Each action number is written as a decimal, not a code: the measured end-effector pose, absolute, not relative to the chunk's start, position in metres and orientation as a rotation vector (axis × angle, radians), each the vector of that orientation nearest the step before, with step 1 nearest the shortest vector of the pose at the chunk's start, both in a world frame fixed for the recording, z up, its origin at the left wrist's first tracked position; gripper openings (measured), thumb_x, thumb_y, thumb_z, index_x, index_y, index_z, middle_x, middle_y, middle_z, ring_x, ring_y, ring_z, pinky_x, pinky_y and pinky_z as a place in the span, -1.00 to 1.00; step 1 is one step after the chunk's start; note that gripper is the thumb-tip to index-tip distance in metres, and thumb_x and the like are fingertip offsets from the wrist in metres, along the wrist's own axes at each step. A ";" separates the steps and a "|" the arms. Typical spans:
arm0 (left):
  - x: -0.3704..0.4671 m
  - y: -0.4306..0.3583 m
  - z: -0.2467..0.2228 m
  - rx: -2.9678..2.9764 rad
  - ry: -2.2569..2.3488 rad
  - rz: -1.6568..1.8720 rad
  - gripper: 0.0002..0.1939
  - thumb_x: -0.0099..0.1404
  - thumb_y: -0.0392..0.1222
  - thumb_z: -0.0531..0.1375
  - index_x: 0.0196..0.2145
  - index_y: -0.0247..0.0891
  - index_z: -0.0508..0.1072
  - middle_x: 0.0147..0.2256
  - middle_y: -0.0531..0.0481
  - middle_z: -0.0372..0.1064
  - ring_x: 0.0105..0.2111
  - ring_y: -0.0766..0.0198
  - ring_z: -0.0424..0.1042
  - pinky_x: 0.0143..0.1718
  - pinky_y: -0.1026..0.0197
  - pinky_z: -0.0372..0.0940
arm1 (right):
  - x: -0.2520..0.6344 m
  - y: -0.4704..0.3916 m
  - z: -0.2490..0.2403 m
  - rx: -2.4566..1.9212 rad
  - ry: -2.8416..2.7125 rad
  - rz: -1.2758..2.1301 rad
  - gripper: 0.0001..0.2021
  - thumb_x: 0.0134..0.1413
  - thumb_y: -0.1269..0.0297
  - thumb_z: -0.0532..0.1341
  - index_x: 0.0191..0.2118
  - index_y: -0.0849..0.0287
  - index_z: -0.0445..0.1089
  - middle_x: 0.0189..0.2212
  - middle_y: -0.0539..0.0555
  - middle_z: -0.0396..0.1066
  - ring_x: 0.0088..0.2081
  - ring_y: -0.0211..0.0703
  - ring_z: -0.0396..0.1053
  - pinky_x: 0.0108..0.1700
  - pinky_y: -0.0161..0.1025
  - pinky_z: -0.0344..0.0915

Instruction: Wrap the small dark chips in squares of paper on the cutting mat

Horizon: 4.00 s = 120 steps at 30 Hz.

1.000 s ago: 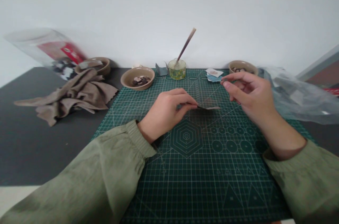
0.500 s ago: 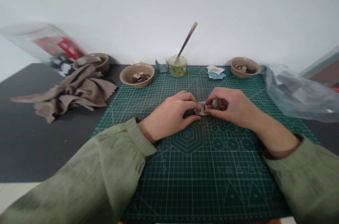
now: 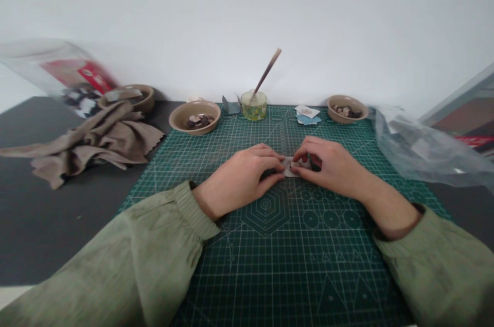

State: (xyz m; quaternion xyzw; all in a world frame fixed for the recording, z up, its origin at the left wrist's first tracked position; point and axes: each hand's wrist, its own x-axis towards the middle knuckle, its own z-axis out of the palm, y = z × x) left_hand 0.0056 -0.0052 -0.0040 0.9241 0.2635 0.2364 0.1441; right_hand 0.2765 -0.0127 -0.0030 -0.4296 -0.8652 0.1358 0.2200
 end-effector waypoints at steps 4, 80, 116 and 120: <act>0.006 -0.005 -0.004 2.668 0.769 0.677 -0.82 0.56 -0.21 0.30 0.03 -0.21 0.68 0.05 -0.14 0.66 0.13 0.02 0.58 0.25 -0.11 0.47 | 0.276 -0.013 -0.002 -1.210 -2.401 0.356 -0.85 0.32 0.22 0.42 -0.09 0.14 0.58 -0.20 0.08 0.52 -0.26 -0.10 0.47 -0.19 -0.15 0.31; 0.009 -0.011 -0.001 2.723 0.796 0.687 -0.81 0.56 -0.26 0.27 -0.05 -0.20 0.73 -0.05 -0.07 0.71 0.06 0.03 0.62 0.16 -0.07 0.53 | 0.261 -0.016 -0.003 -1.131 -2.298 0.357 -0.95 0.22 0.34 0.41 -0.22 0.15 0.56 -0.30 0.05 0.48 -0.34 -0.14 0.36 -0.28 -0.17 0.23; 0.008 -0.012 -0.007 2.656 0.798 0.712 -0.83 0.56 -0.24 0.28 -0.07 -0.21 0.72 -0.05 -0.08 0.72 0.12 0.03 0.60 0.23 -0.09 0.54 | 0.264 -0.018 -0.007 -1.139 -2.312 0.409 -0.90 0.22 0.39 0.41 -0.17 0.13 0.54 -0.32 0.01 0.44 -0.37 -0.16 0.38 -0.32 -0.20 0.27; 0.009 -0.014 -0.007 2.655 0.792 0.737 -0.84 0.55 -0.25 0.29 -0.08 -0.23 0.72 -0.04 -0.08 0.72 0.13 0.04 0.63 0.31 -0.09 0.50 | 0.264 -0.016 -0.008 -1.155 -2.299 0.332 -0.92 0.22 0.39 0.41 -0.20 0.12 0.53 -0.34 0.01 0.41 -0.38 -0.14 0.37 -0.33 -0.18 0.27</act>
